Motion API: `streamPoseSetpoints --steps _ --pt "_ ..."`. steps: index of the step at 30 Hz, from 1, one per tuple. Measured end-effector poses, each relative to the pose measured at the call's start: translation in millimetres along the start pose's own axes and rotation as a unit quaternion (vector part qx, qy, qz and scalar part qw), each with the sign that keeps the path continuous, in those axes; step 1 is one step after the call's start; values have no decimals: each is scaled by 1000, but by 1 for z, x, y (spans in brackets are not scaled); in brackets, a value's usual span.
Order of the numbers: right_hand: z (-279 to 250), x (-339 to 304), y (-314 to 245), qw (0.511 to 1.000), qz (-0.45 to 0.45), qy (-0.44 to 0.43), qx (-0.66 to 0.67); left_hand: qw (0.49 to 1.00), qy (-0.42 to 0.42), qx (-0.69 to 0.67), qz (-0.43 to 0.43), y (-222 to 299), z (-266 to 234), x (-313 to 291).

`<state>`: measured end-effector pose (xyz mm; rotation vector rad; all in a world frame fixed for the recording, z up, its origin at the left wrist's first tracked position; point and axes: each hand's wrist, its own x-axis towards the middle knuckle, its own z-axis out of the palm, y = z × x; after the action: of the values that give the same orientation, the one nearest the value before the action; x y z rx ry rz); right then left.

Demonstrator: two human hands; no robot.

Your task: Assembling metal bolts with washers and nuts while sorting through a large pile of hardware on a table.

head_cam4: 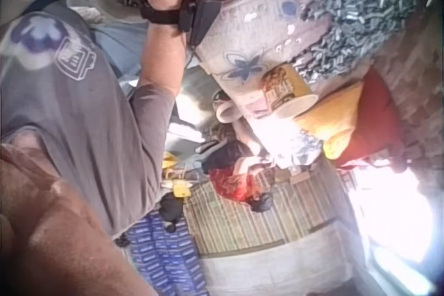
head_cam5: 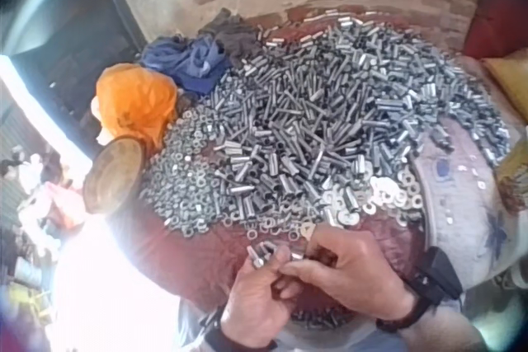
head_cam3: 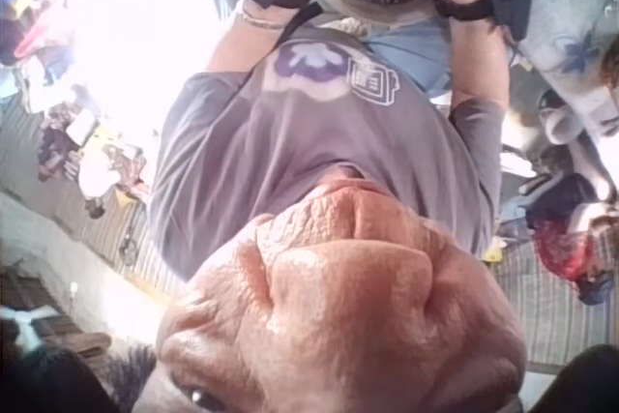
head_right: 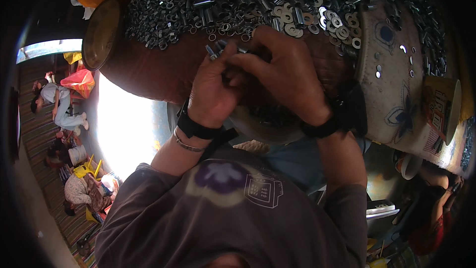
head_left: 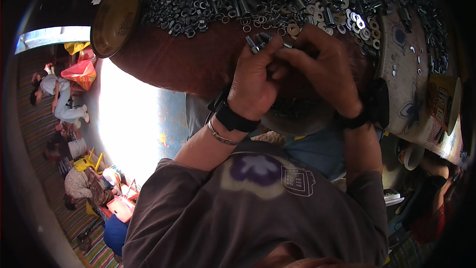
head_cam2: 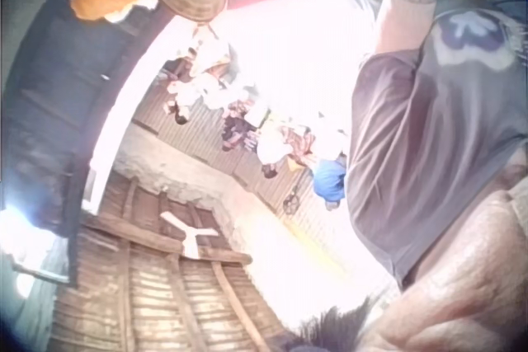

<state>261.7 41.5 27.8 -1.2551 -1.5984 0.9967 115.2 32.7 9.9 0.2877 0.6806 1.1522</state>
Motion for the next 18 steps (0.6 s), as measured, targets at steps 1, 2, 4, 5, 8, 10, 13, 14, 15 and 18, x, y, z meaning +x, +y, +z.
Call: streamPoseSetpoints --steps 1,2,4,5,8,10,13,14,15,18 --pt "0 0 -1 1000 6 -4 -4 1000 9 7 8 0 3 -1" --pt "1 -1 -2 999 -1 6 -44 1000 17 14 16 0 8 -3" --pt "1 -2 -5 992 -17 26 -123 999 15 21 27 1 10 -3" --pt "1 -2 -6 991 -29 17 -129 999 4 22 30 1 9 -2" --pt "-9 2 -6 987 -28 15 -156 1000 -6 19 12 5 10 -4" --pt "-25 8 -3 984 17 41 -172 999 -25 23 0 10 6 -5" --pt "-33 14 20 971 -29 121 -204 998 -58 18 -7 15 -2 2" --pt "-32 13 24 966 -52 143 -208 998 -46 32 -2 15 0 3" --pt "-26 12 25 950 -60 142 -270 998 -34 46 4 14 2 4" --pt "-15 12 31 914 -117 143 -362 998 -18 64 15 13 5 7"
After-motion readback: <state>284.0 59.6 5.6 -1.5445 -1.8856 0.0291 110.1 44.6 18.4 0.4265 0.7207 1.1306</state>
